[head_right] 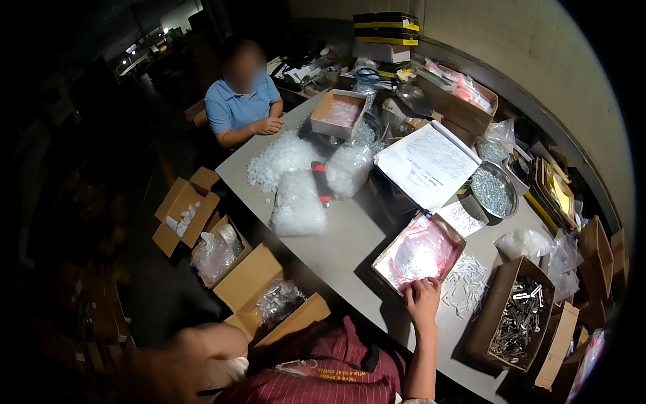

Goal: The person picks small metal hardware pieces from a cardboard box and places them into a pink plastic tray. The person repeats this action continuously, filling the tray with the hardware.

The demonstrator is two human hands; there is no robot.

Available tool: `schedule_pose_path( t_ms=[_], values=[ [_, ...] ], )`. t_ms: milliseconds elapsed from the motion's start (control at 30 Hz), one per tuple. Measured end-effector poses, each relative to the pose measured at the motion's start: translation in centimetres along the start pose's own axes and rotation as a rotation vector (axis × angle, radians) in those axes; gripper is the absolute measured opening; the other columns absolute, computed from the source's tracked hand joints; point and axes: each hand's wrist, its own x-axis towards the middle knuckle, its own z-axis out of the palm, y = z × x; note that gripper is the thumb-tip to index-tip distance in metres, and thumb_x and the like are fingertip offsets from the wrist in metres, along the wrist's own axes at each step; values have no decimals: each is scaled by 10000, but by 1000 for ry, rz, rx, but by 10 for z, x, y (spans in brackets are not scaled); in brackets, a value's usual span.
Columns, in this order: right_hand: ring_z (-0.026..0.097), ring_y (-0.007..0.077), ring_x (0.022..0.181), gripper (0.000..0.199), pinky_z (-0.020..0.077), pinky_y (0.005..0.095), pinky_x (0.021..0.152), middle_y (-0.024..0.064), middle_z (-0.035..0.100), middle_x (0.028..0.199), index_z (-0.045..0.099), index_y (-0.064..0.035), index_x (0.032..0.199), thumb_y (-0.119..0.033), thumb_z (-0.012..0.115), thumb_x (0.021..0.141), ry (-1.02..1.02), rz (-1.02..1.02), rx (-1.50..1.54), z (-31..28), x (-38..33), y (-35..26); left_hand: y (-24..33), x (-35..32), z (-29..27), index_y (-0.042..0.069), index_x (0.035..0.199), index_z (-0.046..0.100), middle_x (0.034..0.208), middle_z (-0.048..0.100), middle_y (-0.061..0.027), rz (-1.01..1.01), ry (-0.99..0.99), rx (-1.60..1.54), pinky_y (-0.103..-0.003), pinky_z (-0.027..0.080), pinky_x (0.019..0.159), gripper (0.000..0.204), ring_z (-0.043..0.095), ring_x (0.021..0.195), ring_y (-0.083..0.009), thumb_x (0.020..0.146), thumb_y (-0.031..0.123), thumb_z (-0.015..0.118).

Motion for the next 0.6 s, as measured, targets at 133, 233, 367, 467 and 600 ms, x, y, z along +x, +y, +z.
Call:
schedule_pose_path(
  t_ms=[133, 233, 367, 467, 600],
  values=[
    [613, 352, 910, 149, 429, 454, 976, 162, 673, 839, 684, -6, 818, -146, 654, 860, -30, 3, 18, 2, -2, 5, 30, 7, 0, 61, 1278, 389, 1054, 612, -78, 101, 296, -296, -533, 530, 946, 481, 622, 855, -251, 944, 258, 674],
    [604, 345, 887, 150, 451, 445, 924, 151, 677, 848, 680, -11, 812, -148, 666, 871, 38, 61, 148, -5, -1, 4, 3, 6, 36, 113, 734, 614, 652, 587, -66, 184, 1069, -36, -488, 577, 677, 278, 590, 546, -204, 992, 202, 557],
    [578, 331, 829, 135, 450, 424, 798, 131, 647, 831, 673, -18, 835, -134, 663, 902, 167, 139, 201, -17, 12, 7, -29, -22, 31, 111, 766, 542, 612, 453, 1, -408, 1662, 280, -385, 441, 635, 205, 459, 560, -156, 962, 173, 541],
    [583, 333, 869, 167, 435, 431, 824, 134, 631, 930, 649, -23, 969, -163, 705, 897, 147, 143, 82, -20, 32, 4, -60, -75, 31, 109, 790, 489, 581, 353, 51, -755, 1982, 84, -307, 340, 603, 160, 361, 570, -120, 939, 151, 530],
    [546, 369, 1069, 472, 416, 457, 944, 169, 575, 1052, 570, -34, 1142, -246, 796, 786, 12, 58, -279, 8, 30, 33, -103, -169, 62, 59, 930, 573, 646, 412, 44, -1004, 2025, -152, -301, 471, 724, 93, 476, 653, -123, 960, 146, 563]
  ],
)
